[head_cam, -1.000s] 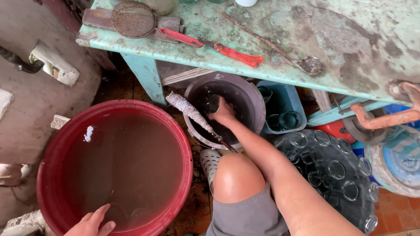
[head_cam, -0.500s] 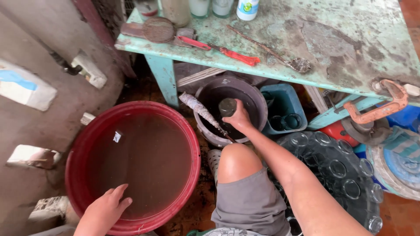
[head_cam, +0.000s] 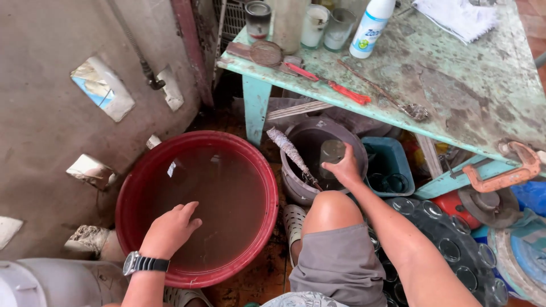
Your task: Washing a tall glass cylinder in a tub of water using a bottle brush and a cloth.
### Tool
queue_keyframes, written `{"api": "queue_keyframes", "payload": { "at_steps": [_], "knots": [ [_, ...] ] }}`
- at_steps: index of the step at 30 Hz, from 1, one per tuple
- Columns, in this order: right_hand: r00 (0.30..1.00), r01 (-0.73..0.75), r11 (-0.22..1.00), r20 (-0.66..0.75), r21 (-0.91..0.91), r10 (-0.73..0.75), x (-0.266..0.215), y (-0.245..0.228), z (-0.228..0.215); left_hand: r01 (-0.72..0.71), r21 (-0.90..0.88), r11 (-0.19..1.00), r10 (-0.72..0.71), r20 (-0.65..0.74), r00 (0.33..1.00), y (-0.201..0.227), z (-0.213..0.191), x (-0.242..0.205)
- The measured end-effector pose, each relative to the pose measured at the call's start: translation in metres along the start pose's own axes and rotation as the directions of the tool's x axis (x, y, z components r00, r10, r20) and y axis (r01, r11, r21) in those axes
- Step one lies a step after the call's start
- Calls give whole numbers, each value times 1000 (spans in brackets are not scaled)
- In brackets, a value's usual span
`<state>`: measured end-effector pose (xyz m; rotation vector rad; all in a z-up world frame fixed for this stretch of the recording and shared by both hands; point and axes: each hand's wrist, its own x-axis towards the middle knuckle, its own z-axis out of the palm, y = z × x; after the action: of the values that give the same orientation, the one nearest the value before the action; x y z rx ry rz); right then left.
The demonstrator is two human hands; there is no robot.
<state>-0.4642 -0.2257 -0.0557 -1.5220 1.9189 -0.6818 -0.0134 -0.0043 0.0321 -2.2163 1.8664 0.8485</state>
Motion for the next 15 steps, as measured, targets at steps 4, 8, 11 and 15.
{"api": "queue_keyframes", "payload": {
  "at_steps": [4,8,11,15],
  "knots": [
    [996,-3,995,-88,95,12,1,-22,-25,1,174,985,10,-63,998,-1,0,-5],
    [990,87,989,-118,119,-73,0,-44,-37,-21,137,990,36,-108,994,-3,-2,-10],
    [977,169,978,-149,122,-150,3,-52,-47,-13,118,993,29,-135,990,-5,-2,-13],
    [953,262,958,-188,120,-237,3,-54,-53,-21,109,994,40,-173,984,-7,0,-19]
  ]
}}
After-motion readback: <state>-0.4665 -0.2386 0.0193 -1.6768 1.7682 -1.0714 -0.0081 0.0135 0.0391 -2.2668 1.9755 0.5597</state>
